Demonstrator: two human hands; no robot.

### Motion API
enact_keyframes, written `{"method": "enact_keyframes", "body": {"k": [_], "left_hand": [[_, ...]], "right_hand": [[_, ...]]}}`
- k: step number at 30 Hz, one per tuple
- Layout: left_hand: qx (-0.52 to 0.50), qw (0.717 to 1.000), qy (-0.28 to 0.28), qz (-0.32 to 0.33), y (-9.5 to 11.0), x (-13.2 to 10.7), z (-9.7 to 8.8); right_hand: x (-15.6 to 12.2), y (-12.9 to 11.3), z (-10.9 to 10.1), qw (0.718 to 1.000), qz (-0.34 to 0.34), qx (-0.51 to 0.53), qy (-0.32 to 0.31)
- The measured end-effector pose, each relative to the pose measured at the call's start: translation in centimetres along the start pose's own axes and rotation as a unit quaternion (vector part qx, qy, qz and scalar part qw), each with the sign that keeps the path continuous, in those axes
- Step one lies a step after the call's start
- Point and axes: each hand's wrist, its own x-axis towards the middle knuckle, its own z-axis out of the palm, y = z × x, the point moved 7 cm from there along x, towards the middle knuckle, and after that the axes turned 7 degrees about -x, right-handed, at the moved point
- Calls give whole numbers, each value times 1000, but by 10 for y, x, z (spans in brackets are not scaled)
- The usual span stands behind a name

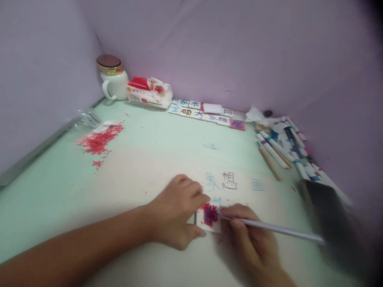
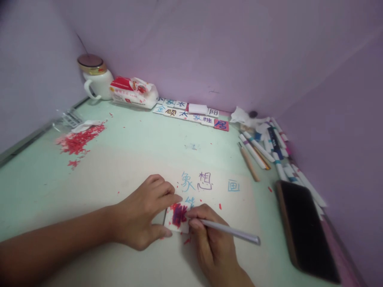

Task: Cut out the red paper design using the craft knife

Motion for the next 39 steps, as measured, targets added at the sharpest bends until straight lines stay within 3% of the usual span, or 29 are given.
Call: {"method": "enact_keyframes", "body": {"k": [21,29,35,39], "left_hand": [[-12,1000,0,1,-1,0,0],[-19,1000,2,4,2,1,-3],[-18,1000,5,7,2,0,-3],[-13,1000,0,7,2,1,-3]], "right_hand": [[4,-5,2,999,-27,1,-17],[7,1,-1,1000,8,4,-7],[4,5,0,995,87,29,25],[4,4,0,995,89,42,33]]}}
